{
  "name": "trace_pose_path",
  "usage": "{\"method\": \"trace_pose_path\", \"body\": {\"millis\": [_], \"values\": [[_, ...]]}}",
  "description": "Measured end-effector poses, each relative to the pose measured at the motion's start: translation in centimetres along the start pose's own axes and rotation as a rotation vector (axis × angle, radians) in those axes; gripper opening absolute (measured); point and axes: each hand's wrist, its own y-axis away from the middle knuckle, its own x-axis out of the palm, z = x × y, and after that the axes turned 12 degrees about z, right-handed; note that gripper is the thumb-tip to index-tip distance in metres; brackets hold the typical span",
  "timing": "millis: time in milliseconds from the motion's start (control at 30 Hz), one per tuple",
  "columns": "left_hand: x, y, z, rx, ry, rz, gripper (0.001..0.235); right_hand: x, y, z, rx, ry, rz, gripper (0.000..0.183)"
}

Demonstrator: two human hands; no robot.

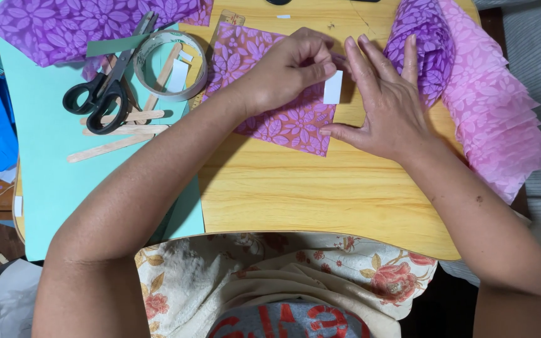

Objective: The person is creating decorative cones by measuring and cutting fabric, applying double-sided tape, and folding the material into shape.

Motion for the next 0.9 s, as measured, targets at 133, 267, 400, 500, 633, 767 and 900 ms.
{"method": "trace_pose_path", "body": {"millis": [133, 267, 400, 500, 633, 767, 900], "values": [[0.7, -0.1, 0.2, -0.022, -0.204, 0.002, 0.018, 0.7, 0.1, -0.6, 0.036, 0.012, 0.016, 0.131], [0.8, -0.3, 0.8, -0.148, -0.357, 0.044, 0.022, 1.0, 0.0, -0.7, 0.051, 0.005, 0.022, 0.137], [1.1, -0.8, 0.8, -0.207, -0.487, 0.085, 0.022, 1.6, 0.1, -1.4, 0.071, 0.053, 0.044, 0.143], [1.2, -1.1, 1.0, -0.238, -0.54, 0.094, 0.023, 1.6, 0.1, -1.4, 0.088, 0.041, 0.036, 0.147], [1.4, -1.3, 1.4, -0.248, -0.568, 0.084, 0.024, 1.0, 0.2, -0.9, 0.072, 0.009, 0.012, 0.145], [1.2, -1.3, 2.1, -0.22, -0.681, 0.051, 0.026, 0.9, 0.1, -0.8, 0.074, 0.005, 0.013, 0.145], [1.3, -1.5, 2.1, -0.249, -0.668, 0.066, 0.028, 0.8, 0.2, -0.6, 0.061, -0.007, 0.005, 0.143]]}}
